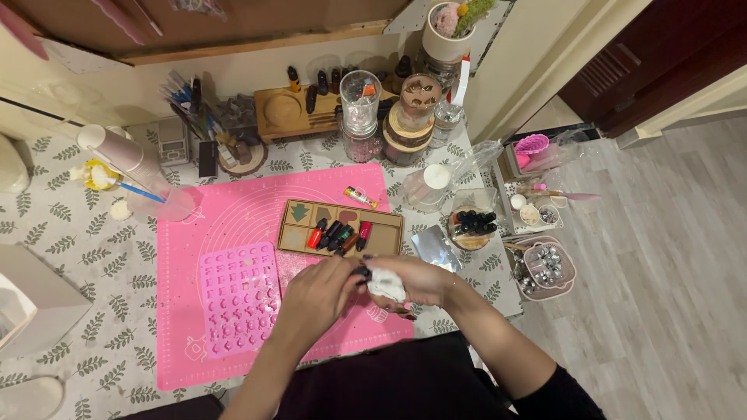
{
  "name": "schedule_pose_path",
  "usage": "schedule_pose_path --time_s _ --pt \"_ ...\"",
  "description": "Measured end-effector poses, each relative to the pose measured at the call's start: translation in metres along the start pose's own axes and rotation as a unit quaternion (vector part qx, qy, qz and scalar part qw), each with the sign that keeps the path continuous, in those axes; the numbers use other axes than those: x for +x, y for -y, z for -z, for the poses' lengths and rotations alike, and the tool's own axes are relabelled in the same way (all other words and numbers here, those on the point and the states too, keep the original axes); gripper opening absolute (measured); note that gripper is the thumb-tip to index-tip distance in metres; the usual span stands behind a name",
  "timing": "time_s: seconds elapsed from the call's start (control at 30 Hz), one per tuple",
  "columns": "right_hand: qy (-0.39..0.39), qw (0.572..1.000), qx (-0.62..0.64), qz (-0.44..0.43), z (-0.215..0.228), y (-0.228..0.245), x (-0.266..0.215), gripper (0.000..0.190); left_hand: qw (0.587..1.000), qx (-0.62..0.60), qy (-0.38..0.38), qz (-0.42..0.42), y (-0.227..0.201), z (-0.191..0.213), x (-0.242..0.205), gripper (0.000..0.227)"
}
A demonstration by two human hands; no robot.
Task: Organizing small bottles of fragrances or dyes into a wooden storage tray and tidying the workspace.
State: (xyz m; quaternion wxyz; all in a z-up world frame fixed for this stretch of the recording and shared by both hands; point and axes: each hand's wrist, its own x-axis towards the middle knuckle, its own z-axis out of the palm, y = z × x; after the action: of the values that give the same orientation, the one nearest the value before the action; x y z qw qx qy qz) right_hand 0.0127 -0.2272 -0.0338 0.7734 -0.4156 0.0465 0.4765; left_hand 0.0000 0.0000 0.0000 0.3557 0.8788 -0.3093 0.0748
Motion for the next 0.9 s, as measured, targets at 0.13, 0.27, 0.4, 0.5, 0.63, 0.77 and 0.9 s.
schedule_pose_path --time_s 0.13,0.27,0.4,0.5,0.63,0.77,0.9 --pt "-0.084 0.992 -0.078 -0.042 -0.002 -0.022 0.009 0.032 0.999 0.023 0.022 -0.025 0.004 -0.008 -0.014 0.021" --pt "-0.203 0.969 -0.051 0.133 -0.012 -0.043 0.023 0.032 0.988 -0.068 0.014 0.139 0.003 -0.029 -0.024 0.019" --pt "-0.184 0.951 0.085 0.234 -0.026 -0.038 0.013 0.042 0.902 -0.294 -0.004 0.317 -0.004 -0.055 -0.031 0.032" --pt "-0.191 0.951 0.058 0.238 -0.012 -0.046 0.005 0.031 0.812 -0.440 0.020 0.384 0.003 -0.066 -0.031 0.038" --pt "-0.148 0.957 0.070 0.237 -0.002 -0.044 0.005 0.027 0.721 -0.550 0.021 0.421 0.019 -0.079 -0.039 0.040" --pt "-0.168 0.888 -0.244 0.351 -0.001 -0.032 0.015 0.032 0.687 -0.533 -0.071 0.488 0.054 -0.080 -0.041 0.043" --pt "-0.369 0.871 -0.317 0.070 0.037 -0.051 0.038 0.034 0.838 -0.251 -0.130 0.467 0.116 -0.085 -0.035 0.035"
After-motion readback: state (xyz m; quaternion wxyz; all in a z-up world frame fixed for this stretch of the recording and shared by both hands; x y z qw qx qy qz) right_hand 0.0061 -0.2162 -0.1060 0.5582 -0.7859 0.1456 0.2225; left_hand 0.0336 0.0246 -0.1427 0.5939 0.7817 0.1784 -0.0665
